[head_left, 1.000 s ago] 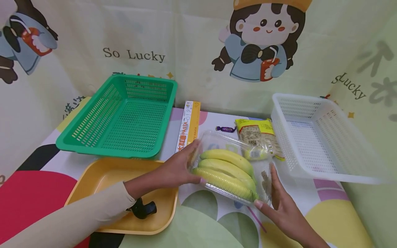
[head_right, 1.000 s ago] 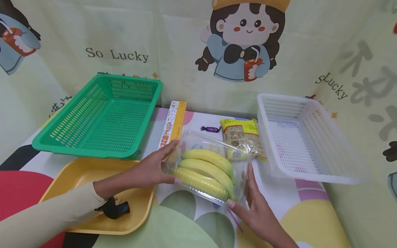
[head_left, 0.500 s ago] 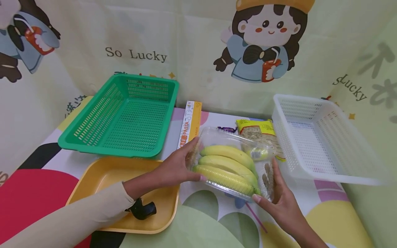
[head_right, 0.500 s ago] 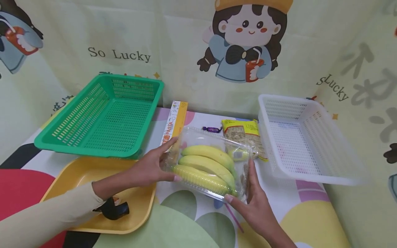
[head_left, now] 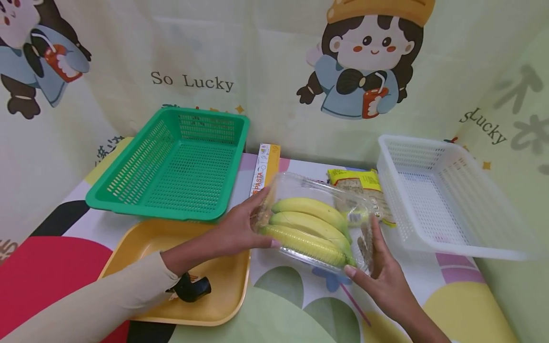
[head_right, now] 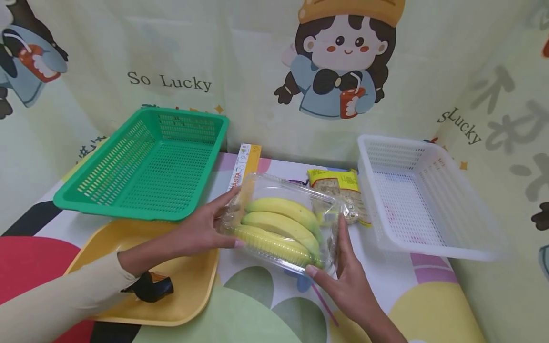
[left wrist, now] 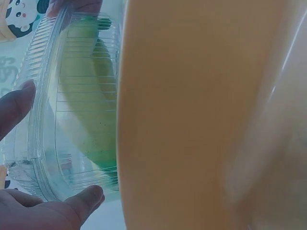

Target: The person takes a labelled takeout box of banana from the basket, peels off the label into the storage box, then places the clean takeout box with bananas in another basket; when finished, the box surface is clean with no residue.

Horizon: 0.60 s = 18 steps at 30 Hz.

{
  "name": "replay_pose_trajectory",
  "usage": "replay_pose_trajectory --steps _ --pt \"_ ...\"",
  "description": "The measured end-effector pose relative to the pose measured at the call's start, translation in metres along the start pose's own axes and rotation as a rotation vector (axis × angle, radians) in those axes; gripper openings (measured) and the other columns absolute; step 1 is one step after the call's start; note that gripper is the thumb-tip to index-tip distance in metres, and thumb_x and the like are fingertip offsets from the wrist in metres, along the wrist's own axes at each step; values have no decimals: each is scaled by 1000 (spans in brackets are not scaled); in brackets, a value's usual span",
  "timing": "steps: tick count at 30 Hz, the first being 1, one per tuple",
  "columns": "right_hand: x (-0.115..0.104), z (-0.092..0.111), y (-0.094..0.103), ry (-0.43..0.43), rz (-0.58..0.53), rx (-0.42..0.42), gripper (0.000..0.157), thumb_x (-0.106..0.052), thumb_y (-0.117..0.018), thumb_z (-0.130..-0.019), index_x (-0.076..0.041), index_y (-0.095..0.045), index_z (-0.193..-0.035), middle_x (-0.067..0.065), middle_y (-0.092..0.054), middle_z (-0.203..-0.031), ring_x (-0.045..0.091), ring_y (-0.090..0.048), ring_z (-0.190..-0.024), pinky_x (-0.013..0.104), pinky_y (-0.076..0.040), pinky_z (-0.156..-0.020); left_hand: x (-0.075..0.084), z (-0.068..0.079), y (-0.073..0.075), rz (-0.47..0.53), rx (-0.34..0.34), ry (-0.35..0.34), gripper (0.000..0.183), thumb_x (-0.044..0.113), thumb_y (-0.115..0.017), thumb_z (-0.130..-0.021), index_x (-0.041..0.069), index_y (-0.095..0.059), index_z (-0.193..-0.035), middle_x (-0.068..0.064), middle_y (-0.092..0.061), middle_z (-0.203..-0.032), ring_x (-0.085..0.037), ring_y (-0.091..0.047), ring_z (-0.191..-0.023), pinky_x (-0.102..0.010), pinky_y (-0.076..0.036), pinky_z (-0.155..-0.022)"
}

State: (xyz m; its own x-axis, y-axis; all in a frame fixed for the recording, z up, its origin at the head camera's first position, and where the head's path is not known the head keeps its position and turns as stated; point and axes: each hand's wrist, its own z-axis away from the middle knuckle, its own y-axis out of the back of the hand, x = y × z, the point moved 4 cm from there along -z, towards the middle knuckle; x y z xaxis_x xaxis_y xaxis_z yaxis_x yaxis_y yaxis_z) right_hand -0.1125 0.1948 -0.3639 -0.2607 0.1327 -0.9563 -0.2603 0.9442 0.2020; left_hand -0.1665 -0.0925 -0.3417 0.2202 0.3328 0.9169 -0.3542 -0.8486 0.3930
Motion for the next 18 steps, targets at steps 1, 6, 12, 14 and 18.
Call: replay_pose_trajectory --steps 1,6,12,14,18 --pt "-1 -1 0 1 0 -1 105 13 -63 -87 -29 5 -156 5 15 -161 51 1 -138 14 -31 -102 1 0 1 0 0 -6 114 19 -89 -71 6 -13 -156 -8 -19 -159 -28 -30 -140 -40 -37 -106" --pt "-6 -4 -1 13 -13 -10 105 15 -62 -87 -25 6 -157 8 14 -161 51 2 -138 15 -32 -102 6 2 6 10 -2 -29 113 20 -88 -73 8 -13 -156 -6 -16 -160 -28 -28 -141 -39 -38 -105" --pt "-11 -10 -4 37 -13 -29 104 14 -63 -86 -22 5 -157 5 14 -161 38 4 -144 15 -28 -104 14 7 19 5 1 -46 112 19 -87 -74 12 -13 -157 -7 -21 -159 -33 -33 -138 -45 -43 -100" --pt "-13 -12 -4 51 -17 -32 104 15 -63 -86 -21 4 -157 4 14 -161 32 6 -145 14 -25 -106 16 7 22 1 0 -61 111 19 -87 -75 12 -13 -157 -8 -22 -158 -33 -33 -139 -46 -42 -100" --pt "-18 -17 -3 73 -35 -35 105 17 -63 -85 -21 3 -157 4 12 -162 24 8 -146 13 -20 -108 19 6 27 5 1 -84 108 17 -85 -77 9 -13 -157 -11 -23 -157 -32 -33 -138 -45 -40 -102"
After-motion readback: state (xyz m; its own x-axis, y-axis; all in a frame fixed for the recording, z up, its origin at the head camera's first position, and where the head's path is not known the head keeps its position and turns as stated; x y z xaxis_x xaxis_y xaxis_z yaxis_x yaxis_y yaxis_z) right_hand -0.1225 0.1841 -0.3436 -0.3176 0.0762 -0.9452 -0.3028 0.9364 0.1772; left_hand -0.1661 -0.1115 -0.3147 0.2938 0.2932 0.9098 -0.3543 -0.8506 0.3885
